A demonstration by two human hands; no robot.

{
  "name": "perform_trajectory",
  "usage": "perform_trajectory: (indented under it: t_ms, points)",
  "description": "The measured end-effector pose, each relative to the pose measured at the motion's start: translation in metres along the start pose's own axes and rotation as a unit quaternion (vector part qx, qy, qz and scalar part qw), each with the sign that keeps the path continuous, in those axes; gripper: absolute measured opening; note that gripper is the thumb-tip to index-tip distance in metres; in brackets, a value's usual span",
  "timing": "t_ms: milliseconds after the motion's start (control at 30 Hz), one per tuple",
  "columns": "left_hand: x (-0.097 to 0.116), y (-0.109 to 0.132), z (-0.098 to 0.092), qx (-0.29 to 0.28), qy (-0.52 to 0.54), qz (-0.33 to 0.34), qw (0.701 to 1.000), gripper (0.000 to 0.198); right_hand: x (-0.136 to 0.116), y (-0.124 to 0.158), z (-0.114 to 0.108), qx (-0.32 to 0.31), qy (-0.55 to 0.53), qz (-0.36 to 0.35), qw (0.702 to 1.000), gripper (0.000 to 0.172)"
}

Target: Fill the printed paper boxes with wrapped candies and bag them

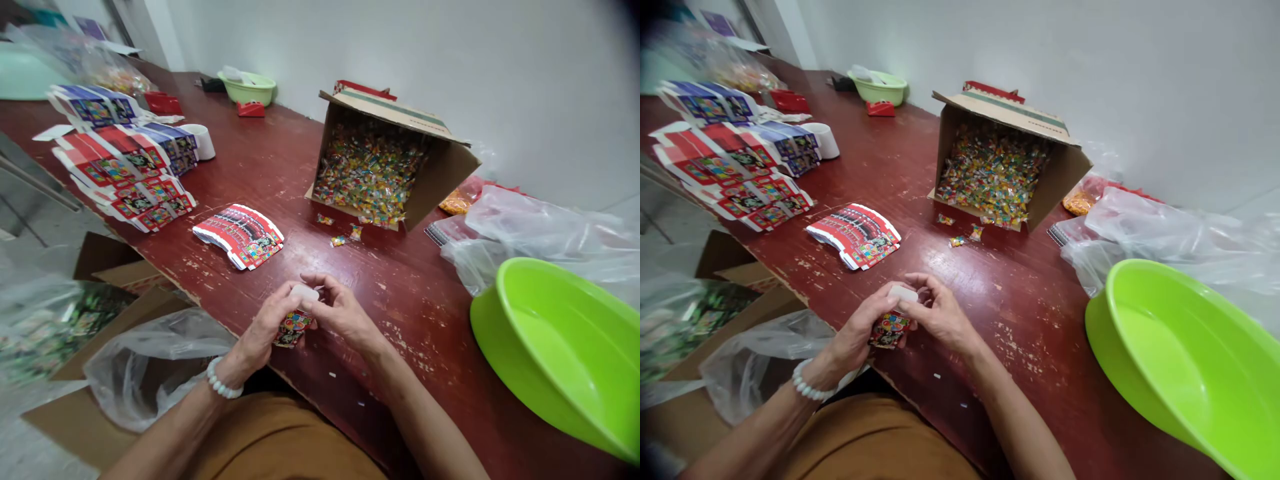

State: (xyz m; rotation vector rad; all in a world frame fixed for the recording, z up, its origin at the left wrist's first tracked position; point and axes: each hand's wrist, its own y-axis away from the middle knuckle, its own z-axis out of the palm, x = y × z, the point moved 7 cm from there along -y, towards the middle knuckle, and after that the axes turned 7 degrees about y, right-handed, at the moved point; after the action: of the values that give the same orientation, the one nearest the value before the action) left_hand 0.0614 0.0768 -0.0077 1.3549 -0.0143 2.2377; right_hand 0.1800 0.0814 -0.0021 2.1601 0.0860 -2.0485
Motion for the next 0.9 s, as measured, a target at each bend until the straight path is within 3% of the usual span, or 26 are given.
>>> perform_trajectory:
  t_ms: [100, 167, 233, 300, 367, 467, 567, 700, 900]
  points:
    - [0.002, -0.001, -0.001, 0.017, 0.017, 0.015, 1.000, 0.033, -0.015, 0.003, -0.003, 0.062, 0.079, -0.096, 0.990, 0.020]
    - [-0.004, -0.003, 0.000, 0.008, 0.067, -0.039, 0.997, 0.036, -0.024, 0.007, -0.005, 0.081, 0.127, -0.164, 0.975, 0.015]
    - [-0.012, -0.003, 0.004, -0.019, 0.128, -0.119, 0.984, 0.044, -0.027, 0.009, -0.003, 0.057, 0.165, -0.199, 0.964, 0.016]
    - [-0.015, -0.004, 0.006, -0.030, 0.174, -0.151, 0.973, 0.048, -0.024, 0.009, -0.001, 0.023, 0.169, -0.184, 0.968, 0.019]
    - [-0.013, -0.006, 0.004, -0.010, 0.185, -0.133, 0.974, 0.049, -0.014, 0.006, -0.002, 0.017, 0.126, -0.116, 0.985, 0.018]
    - [-0.014, -0.010, 0.002, 0.011, 0.148, -0.112, 0.983, 0.060, 0.001, -0.001, -0.003, 0.024, 0.019, -0.005, 1.000, 0.018]
    - [-0.015, -0.012, 0.002, 0.006, 0.110, -0.101, 0.989, 0.072, 0.004, -0.007, 0.001, 0.007, -0.059, 0.031, 0.998, 0.025]
    - [-0.016, -0.015, -0.004, 0.010, 0.104, -0.107, 0.989, 0.067, -0.001, -0.006, 0.002, -0.009, -0.051, -0.006, 0.999, 0.024]
    - [-0.016, -0.014, -0.018, 0.049, 0.143, -0.088, 0.985, 0.033, -0.007, 0.005, 0.014, -0.020, 0.134, -0.158, 0.978, 0.013]
